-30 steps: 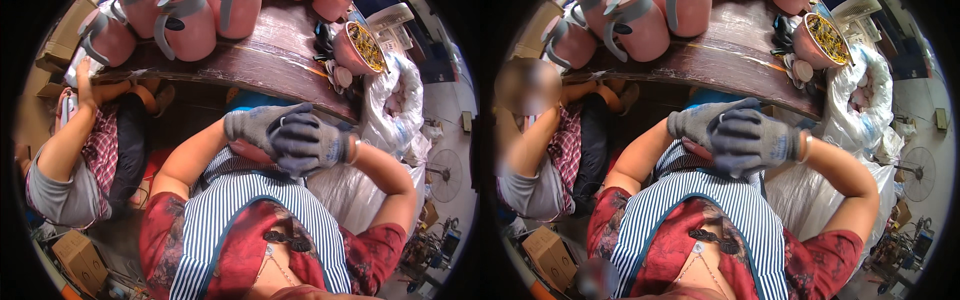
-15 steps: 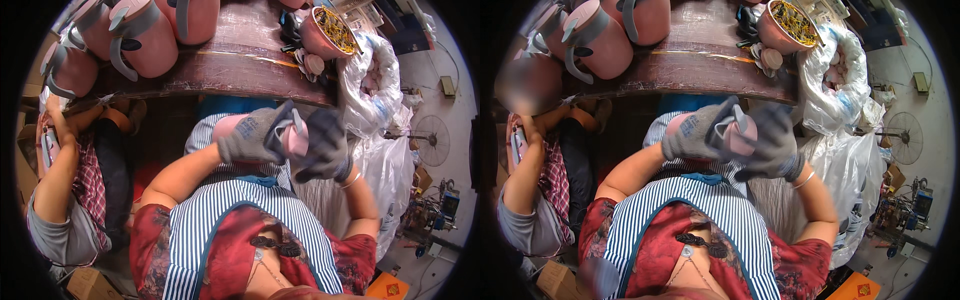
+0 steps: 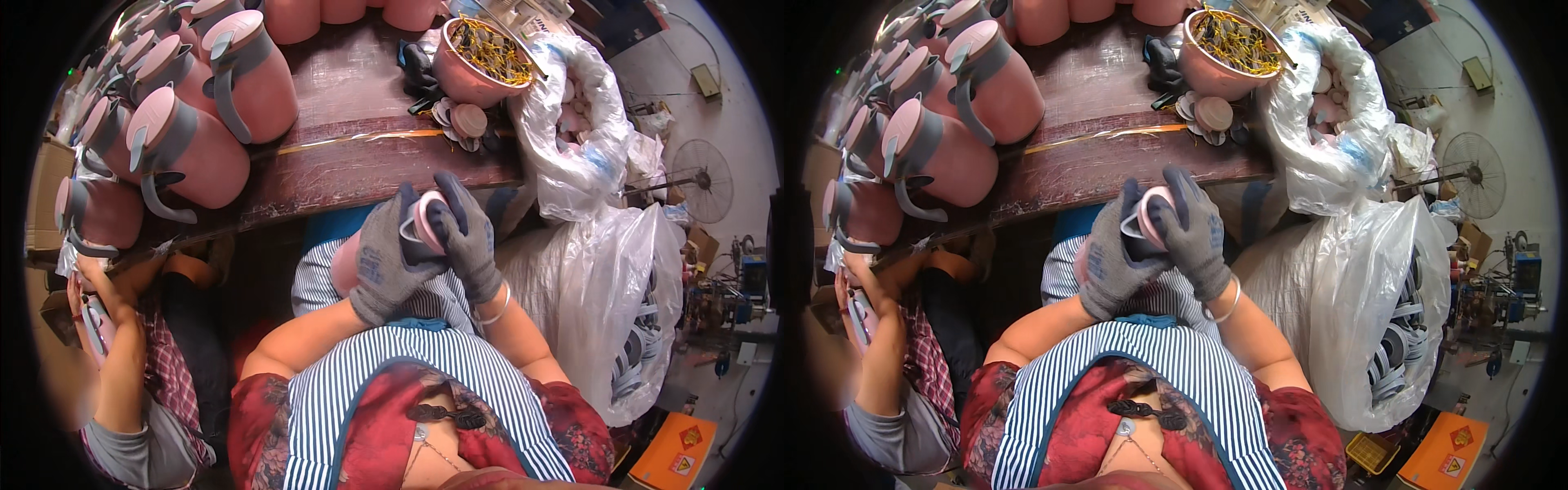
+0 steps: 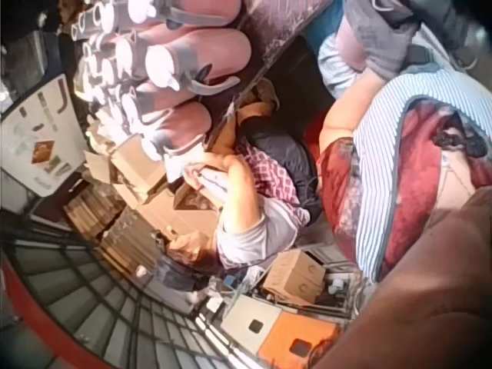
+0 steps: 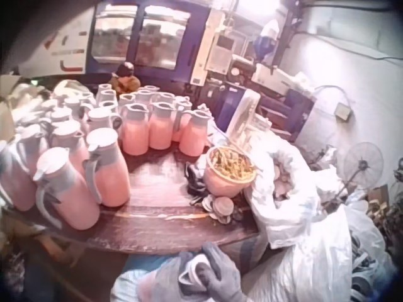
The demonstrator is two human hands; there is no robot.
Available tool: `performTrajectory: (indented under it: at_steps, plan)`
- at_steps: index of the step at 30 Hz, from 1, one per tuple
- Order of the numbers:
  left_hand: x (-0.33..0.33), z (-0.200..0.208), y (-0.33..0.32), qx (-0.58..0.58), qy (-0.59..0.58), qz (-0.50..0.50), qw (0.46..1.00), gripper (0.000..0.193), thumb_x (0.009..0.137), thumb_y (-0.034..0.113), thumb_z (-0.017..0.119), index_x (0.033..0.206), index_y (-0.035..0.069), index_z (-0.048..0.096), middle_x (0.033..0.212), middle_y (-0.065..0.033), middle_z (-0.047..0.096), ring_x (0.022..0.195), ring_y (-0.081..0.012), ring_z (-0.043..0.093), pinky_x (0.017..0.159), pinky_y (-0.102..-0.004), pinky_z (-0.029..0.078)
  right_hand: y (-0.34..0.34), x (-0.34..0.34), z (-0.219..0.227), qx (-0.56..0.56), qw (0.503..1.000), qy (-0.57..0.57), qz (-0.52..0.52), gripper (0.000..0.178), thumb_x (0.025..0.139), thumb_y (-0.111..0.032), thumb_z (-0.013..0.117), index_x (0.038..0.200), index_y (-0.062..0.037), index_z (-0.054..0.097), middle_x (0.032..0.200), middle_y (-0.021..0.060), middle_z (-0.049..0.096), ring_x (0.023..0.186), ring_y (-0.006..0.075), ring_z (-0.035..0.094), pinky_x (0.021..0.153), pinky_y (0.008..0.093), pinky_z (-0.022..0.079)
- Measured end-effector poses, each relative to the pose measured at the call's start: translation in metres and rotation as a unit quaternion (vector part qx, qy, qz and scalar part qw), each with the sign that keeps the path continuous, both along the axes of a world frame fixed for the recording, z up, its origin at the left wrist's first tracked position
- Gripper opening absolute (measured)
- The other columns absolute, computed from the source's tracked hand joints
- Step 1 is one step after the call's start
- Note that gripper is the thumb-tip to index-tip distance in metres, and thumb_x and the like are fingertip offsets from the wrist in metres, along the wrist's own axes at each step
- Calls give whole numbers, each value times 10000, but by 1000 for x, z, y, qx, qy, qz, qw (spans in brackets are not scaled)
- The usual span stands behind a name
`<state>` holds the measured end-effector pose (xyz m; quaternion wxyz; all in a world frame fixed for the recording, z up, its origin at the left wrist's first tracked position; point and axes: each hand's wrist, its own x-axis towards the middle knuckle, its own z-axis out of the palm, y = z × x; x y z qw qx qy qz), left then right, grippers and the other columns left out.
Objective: The person assembles pink pitchers by attaching gray lids and securing them with yellow twist ties. They repeatedly pick up pitchers, place lids, and fasten ties, then set the finished units aside on the table.
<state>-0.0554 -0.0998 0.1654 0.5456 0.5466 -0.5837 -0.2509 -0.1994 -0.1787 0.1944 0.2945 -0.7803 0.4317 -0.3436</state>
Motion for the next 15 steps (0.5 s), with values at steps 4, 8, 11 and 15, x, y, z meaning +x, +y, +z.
performTrajectory:
  at_steps: [4,8,11,15]
  plan:
    - [32,3,-11,14,286,-51,957,1257,644,71,936,1624,72,147,1463,-182,510,1317,-292,552,1125,-407,465,-53,17,36,262,934,-239,45,504,921,-217,717,1349,19,594,1262,226,658,1066,347,675,964,394,519]
    - [73,-16,-15,69,446,50,891,1079,767,42,868,1601,43,184,1431,-170,520,1291,-267,550,1091,-393,491,-166,0,-31,-267,929,242,-89,339,841,-262,745,1150,-132,691,1044,92,644,963,292,609,813,429,499]
    - [87,-56,-16,108,453,85,881,996,777,111,881,1570,35,284,1436,-137,518,1298,-238,527,1106,-380,462,-202,26,-71,-355,849,386,-66,346,857,-323,674,1166,-169,662,1101,80,616,1007,300,575,782,443,466]
    - [100,-55,-22,120,367,25,922,950,840,390,823,1568,48,318,1502,-142,478,1349,-248,489,1144,-402,411,-219,36,-90,-365,846,388,-37,216,852,-241,695,1046,-146,707,1078,67,631,985,295,581,778,447,474]
